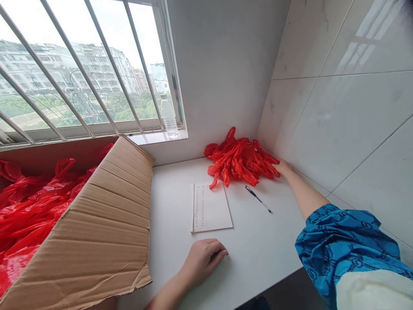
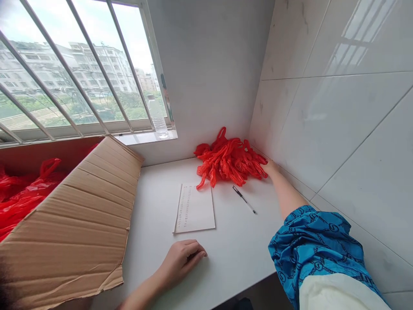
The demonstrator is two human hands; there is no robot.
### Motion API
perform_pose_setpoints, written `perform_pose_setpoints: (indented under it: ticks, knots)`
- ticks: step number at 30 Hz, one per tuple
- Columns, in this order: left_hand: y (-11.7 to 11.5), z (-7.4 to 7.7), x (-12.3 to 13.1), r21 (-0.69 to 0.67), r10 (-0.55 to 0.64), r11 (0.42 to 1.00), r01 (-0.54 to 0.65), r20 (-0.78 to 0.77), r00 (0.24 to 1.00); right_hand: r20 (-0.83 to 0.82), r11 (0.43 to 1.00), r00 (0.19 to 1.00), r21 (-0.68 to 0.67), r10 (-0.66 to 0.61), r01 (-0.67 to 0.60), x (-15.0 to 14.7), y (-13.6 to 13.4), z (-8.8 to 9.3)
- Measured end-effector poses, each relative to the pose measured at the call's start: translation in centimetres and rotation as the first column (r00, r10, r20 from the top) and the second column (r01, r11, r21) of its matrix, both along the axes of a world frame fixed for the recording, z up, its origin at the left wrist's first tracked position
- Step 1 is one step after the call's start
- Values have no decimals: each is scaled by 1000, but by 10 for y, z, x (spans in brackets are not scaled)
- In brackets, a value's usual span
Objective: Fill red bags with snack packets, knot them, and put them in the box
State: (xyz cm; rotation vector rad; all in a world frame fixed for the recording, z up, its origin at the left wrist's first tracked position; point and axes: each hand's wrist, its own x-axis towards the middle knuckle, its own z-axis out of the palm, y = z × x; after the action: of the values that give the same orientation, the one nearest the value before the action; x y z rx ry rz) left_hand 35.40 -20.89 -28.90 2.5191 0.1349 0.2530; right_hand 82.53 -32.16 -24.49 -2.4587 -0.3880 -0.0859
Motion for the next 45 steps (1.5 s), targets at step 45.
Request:
perform_pose_setpoints:
  ticks: [45]
  knots:
    - [56,6,13,-343,669,730,-591,182,721,124,356,368,105,922,-928,-275,70,-33]
